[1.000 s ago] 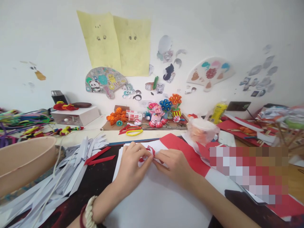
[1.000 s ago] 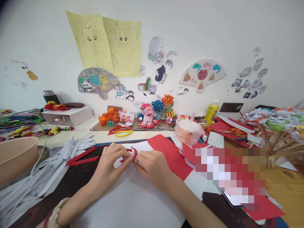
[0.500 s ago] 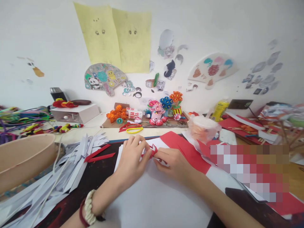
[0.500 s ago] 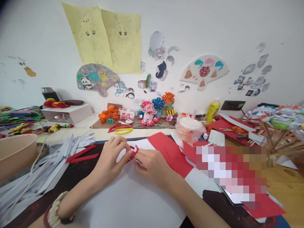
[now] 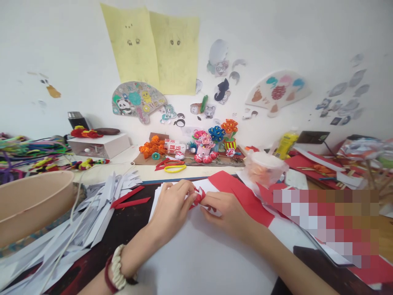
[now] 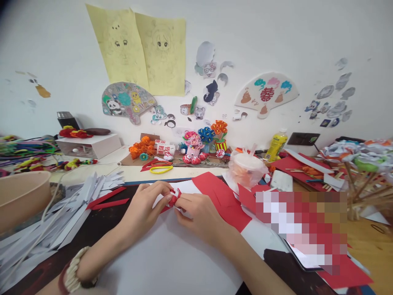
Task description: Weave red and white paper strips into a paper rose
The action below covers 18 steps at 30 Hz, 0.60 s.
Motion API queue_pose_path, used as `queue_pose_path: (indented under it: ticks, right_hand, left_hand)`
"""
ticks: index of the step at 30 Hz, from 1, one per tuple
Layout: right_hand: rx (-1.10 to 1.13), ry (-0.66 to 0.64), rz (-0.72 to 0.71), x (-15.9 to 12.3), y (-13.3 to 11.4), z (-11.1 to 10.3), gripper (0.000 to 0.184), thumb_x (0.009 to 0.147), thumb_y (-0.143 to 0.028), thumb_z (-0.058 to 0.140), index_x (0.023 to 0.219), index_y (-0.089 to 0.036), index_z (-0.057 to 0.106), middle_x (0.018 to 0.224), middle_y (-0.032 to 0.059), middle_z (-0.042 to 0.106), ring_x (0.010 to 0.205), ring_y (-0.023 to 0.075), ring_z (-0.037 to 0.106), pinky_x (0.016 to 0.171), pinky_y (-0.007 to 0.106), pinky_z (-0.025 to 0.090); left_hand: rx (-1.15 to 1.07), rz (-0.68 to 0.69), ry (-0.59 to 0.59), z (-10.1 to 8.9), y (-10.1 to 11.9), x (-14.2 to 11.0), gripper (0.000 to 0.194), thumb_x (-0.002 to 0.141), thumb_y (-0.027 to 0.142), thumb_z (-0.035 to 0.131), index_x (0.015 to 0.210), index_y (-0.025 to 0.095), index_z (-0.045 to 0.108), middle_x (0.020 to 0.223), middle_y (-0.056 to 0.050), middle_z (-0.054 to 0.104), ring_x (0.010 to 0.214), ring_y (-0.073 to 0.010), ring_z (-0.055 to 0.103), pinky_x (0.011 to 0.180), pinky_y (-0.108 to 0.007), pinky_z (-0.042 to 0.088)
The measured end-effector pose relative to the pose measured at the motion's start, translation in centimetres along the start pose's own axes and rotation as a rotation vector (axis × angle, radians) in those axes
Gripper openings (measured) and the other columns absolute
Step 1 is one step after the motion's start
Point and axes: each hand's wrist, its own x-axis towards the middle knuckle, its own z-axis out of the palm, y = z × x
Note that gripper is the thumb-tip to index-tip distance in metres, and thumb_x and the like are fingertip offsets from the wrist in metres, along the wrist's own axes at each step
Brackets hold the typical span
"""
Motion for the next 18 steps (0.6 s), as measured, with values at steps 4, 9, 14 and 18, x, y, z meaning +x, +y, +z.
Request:
queue_pose_path:
  ticks: [4,9,14,18]
  right_hand:
    - [-0.006,0.008,-0.003,-0.03,0.07,0.16,0.013,0.087,-0.012,0.05,0.081,-0.018,0.06,0.066,-0.001,0.057,0.057,0.0112,0.048,0.054,0.021,0.034]
    - [-0.05,0.092,0.043,-0.25,0.51,0.72,0.02,0.091,-0.018,0.05,0.073,-0.018,0.056,0.064,-0.0007,0.056,0.056,0.0111,0.05,0.055,0.022,0.034]
    - [-0.114,0.179,-0.047,-0.35,0.48,0.88,0.023,0.094,-0.019,0.049,0.072,-0.018,0.056,0.062,-0.0005,0.055,0.056,0.0113,0.048,0.054,0.023,0.035]
    - [-0.171,0.167,-0.124,-0.35,0.41,0.85,0.024,0.095,-0.017,0.048,0.073,-0.017,0.057,0.063,0.0007,0.057,0.057,0.0124,0.048,0.055,0.024,0.035]
  left_hand:
    - [-0.01,0.0,0.009,0.09,-0.1,-0.03,0.016,0.099,0.021,0.042,0.086,0.021,0.052,0.095,0.002,0.065,0.089,-0.0169,0.06,0.081,-0.035,0.031]
    - [-0.041,0.041,0.073,-0.09,-0.18,-0.09,0.013,0.097,0.024,0.048,0.086,0.021,0.055,0.104,0.0,0.064,0.1,-0.02,0.057,0.083,-0.035,0.034]
    - [0.04,0.057,0.118,-0.17,0.01,-0.32,0.008,0.089,0.027,0.063,0.084,0.023,0.059,0.119,-0.003,0.06,0.112,-0.026,0.049,0.086,-0.039,0.033]
    - [0.025,0.041,0.087,-0.26,0.25,-0.31,0.008,0.088,0.023,0.064,0.081,0.022,0.059,0.119,-0.002,0.06,0.111,-0.0252,0.05,0.087,-0.04,0.033]
